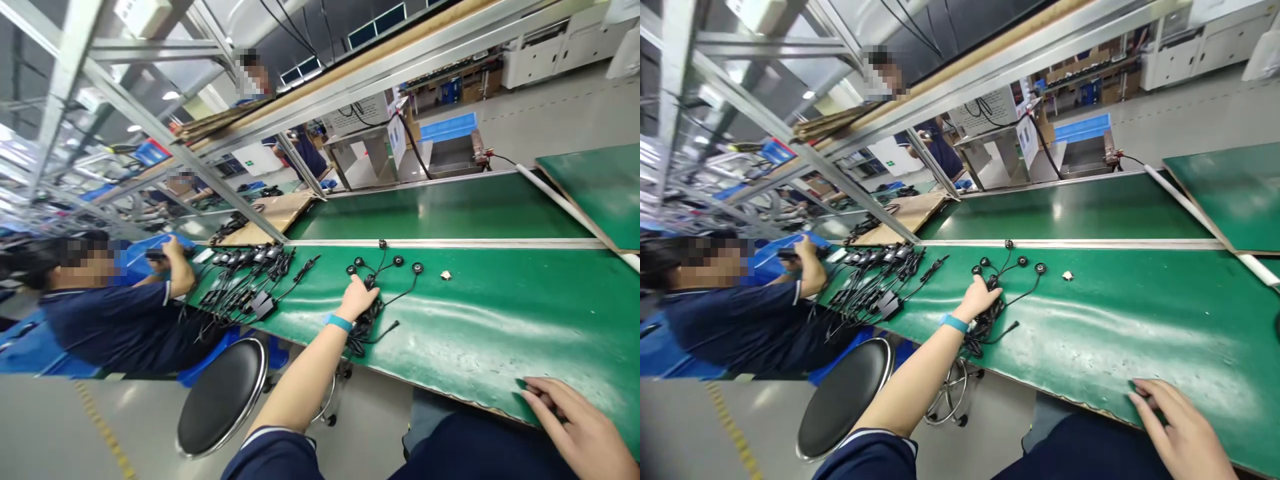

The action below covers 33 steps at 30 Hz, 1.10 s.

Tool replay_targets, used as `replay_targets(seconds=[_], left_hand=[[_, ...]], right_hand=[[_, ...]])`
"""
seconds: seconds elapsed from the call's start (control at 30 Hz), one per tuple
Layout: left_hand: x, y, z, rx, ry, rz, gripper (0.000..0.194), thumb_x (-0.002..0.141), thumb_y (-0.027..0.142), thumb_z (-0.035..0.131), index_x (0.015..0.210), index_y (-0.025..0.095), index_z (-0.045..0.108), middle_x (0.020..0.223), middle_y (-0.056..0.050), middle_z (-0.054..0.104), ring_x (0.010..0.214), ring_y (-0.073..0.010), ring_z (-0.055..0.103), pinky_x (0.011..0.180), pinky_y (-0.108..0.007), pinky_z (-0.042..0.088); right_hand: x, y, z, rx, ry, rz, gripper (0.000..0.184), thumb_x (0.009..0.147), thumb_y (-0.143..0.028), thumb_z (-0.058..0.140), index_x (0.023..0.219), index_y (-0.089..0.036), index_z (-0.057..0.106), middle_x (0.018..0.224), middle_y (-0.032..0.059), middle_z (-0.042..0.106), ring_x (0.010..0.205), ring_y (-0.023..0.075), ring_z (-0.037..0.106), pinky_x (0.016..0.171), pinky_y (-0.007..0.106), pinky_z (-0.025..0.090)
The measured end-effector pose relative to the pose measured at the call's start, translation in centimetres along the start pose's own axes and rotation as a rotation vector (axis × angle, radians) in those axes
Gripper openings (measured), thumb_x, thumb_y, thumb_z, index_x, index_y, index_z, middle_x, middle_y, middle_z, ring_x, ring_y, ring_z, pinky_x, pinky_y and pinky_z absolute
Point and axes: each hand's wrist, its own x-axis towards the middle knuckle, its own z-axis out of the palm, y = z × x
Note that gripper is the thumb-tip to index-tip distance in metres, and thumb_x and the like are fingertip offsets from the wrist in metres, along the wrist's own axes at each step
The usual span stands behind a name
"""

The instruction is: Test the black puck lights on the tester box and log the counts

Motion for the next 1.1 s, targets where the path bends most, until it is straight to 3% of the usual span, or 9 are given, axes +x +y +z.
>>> replay_targets(seconds=[0.17,0.3,0.4,0.5,0.67,0.77,0.87,1.0,1.1], left_hand=[[-3.4,4.9,1.9,-0.376,-0.072,0.052,0.07,0.076,0.051,0.079,0.119,0.012,0.041,0.105,-0.025,0.068,0.097,-0.0361,0.07,0.082,-0.042,0.053],[-8.2,8.9,3.6,-0.863,-0.31,-0.048,0.063,0.082,0.054,0.073,0.12,0.019,0.035,0.092,-0.01,0.066,0.07,-0.0224,0.068,0.064,-0.037,0.056],[-12.0,10.9,4.9,-1.166,-0.421,-0.111,0.05,0.086,0.045,0.071,0.115,0.022,0.037,0.095,-0.004,0.062,0.073,-0.0149,0.066,0.067,-0.031,0.056],[-14.7,12.0,6.1,-1.325,-0.401,-0.147,0.045,0.086,0.037,0.071,0.113,0.022,0.039,0.097,-0.003,0.062,0.084,-0.0143,0.067,0.078,-0.032,0.057],[-17.8,13.5,7.0,-1.543,-0.451,-0.168,0.049,0.081,0.034,0.076,0.112,0.022,0.04,0.096,-0.003,0.065,0.094,-0.0167,0.069,0.095,-0.041,0.055],[-19.8,15.2,7.5,-1.625,-0.629,-0.104,0.052,0.079,0.037,0.079,0.112,0.022,0.041,0.098,-0.005,0.067,0.099,-0.0207,0.071,0.101,-0.046,0.052],[-21.7,17.0,8.3,-1.519,-0.786,0.012,0.055,0.078,0.044,0.081,0.114,0.02,0.046,0.106,-0.01,0.067,0.105,-0.0242,0.07,0.099,-0.046,0.053],[-23.3,17.8,9.3,-1.325,-0.732,0.199,0.048,0.077,0.047,0.08,0.107,0.018,0.055,0.11,-0.012,0.066,0.1,-0.0223,0.069,0.09,-0.039,0.055],[-23.4,16.5,8.8,-1.198,-0.646,0.322,0.033,0.089,0.048,0.066,0.102,0.018,0.06,0.101,-0.011,0.069,0.081,-0.0179,0.067,0.074,-0.033,0.055]], right_hand=[[4.6,-7.0,4.6,0.046,-0.284,-0.078,0.052,0.09,-0.062,0.058,0.127,-0.026,0.066,0.132,0.0151,0.066,0.124,0.0343,0.059,0.106,0.055,0.049],[6.9,-12.3,6.0,-0.059,-0.359,-0.071,0.083,0.087,-0.061,0.062,0.155,-0.02,0.039,0.158,0.0192,0.043,0.143,0.0367,0.041,0.114,0.058,0.038],[7.3,-13.8,6.3,-0.185,-0.362,-0.014,0.101,0.08,-0.067,0.068,0.16,-0.018,0.029,0.167,0.0229,0.023,0.149,0.0423,0.03,0.113,0.061,0.034],[7.1,-14.2,5.9,-0.279,-0.349,-0.021,0.103,0.078,-0.061,0.072,0.159,-0.014,0.029,0.164,0.026,0.025,0.146,0.0434,0.032,0.112,0.059,0.033],[7.5,-13.4,2.9,-0.482,-0.394,-0.028,0.085,0.079,-0.02,0.064,0.158,-0.016,0.032,0.144,0.0222,0.051,0.12,0.0349,0.054,0.096,0.046,0.045],[8.2,-11.0,-0.1,-0.594,-0.434,-0.073,0.075,0.085,-0.008,0.052,0.157,-0.017,0.035,0.129,0.0199,0.06,0.111,0.0317,0.058,0.088,0.04,0.048],[9.1,-7.8,-3.5,-0.693,-0.421,-0.164,0.066,0.089,-0.005,0.045,0.154,-0.018,0.041,0.117,0.0177,0.063,0.105,0.0308,0.058,0.084,0.04,0.047],[10.1,-4.2,-7.4,-0.759,-0.351,-0.196,0.056,0.089,0.0,0.041,0.142,-0.016,0.055,0.111,0.0164,0.064,0.101,0.0283,0.057,0.085,0.039,0.046],[10.0,-2.4,-8.9,-0.717,-0.308,-0.215,0.05,0.092,-0.002,0.039,0.136,-0.015,0.059,0.115,0.0159,0.064,0.104,0.0264,0.055,0.09,0.039,0.045]])
